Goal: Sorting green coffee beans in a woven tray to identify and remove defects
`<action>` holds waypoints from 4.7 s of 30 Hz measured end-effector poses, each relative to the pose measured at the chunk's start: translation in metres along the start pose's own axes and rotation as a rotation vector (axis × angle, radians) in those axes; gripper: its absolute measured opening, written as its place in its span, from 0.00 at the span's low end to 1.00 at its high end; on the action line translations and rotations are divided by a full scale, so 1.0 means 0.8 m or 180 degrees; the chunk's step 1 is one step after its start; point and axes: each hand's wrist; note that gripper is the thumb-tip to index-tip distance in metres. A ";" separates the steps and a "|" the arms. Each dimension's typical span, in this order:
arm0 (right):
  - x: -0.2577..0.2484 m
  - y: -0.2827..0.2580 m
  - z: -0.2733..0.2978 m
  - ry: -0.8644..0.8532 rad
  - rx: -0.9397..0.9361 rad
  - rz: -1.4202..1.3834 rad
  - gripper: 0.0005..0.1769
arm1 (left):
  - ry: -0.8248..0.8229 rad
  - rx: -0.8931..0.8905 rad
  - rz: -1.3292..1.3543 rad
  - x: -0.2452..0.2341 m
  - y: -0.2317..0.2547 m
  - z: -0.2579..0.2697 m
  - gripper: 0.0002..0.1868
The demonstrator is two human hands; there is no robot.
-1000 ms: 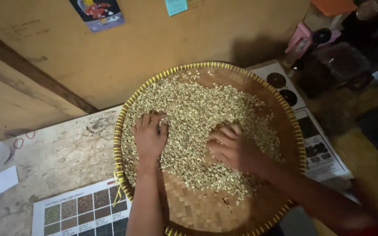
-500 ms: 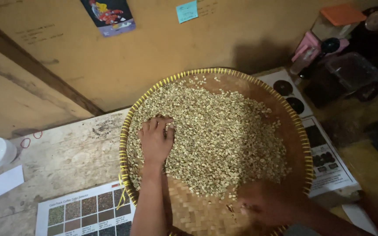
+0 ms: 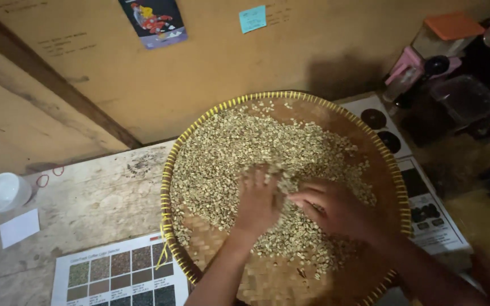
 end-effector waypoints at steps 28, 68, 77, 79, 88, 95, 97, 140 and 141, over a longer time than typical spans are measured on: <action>0.121 -0.012 -0.050 -0.0260 -0.1053 0.0906 0.11 | 0.2832 0.0061 0.0854 0.008 -0.181 -0.018 0.15; 0.145 -0.061 -0.097 -0.0881 0.0134 -0.1252 0.07 | 0.2958 -0.0067 0.1335 0.000 -0.179 -0.019 0.14; 0.182 -0.015 -0.089 -0.0676 -0.0421 -0.0516 0.05 | 0.3085 -0.0049 0.1195 0.000 -0.182 -0.017 0.16; 0.178 -0.017 -0.087 -0.0602 -0.0445 -0.0155 0.02 | 0.3052 -0.0069 0.1170 -0.001 -0.179 -0.019 0.16; 0.122 -0.012 -0.068 -0.1035 -0.0464 -0.0525 0.08 | 0.3008 -0.0077 0.1307 0.017 -0.197 -0.027 0.16; 0.148 0.008 -0.033 -0.0920 -0.0897 -0.0487 0.11 | 0.3089 -0.0022 0.1277 0.003 -0.182 -0.020 0.19; 0.152 0.018 -0.032 -0.0991 -0.0696 -0.0808 0.18 | 0.3165 0.0100 0.1278 0.005 -0.183 -0.019 0.15; 0.200 -0.019 -0.085 -0.0927 -0.0749 0.0288 0.14 | 0.3069 -0.0185 0.1465 0.008 -0.185 -0.025 0.15; 0.187 -0.033 -0.087 -0.1070 -0.0550 0.0123 0.16 | 0.3115 -0.0190 0.1454 0.011 -0.187 -0.026 0.14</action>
Point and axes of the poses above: each hand's wrist, its own z-axis away from the middle knuckle, its own x-axis out of the palm, y = z × x
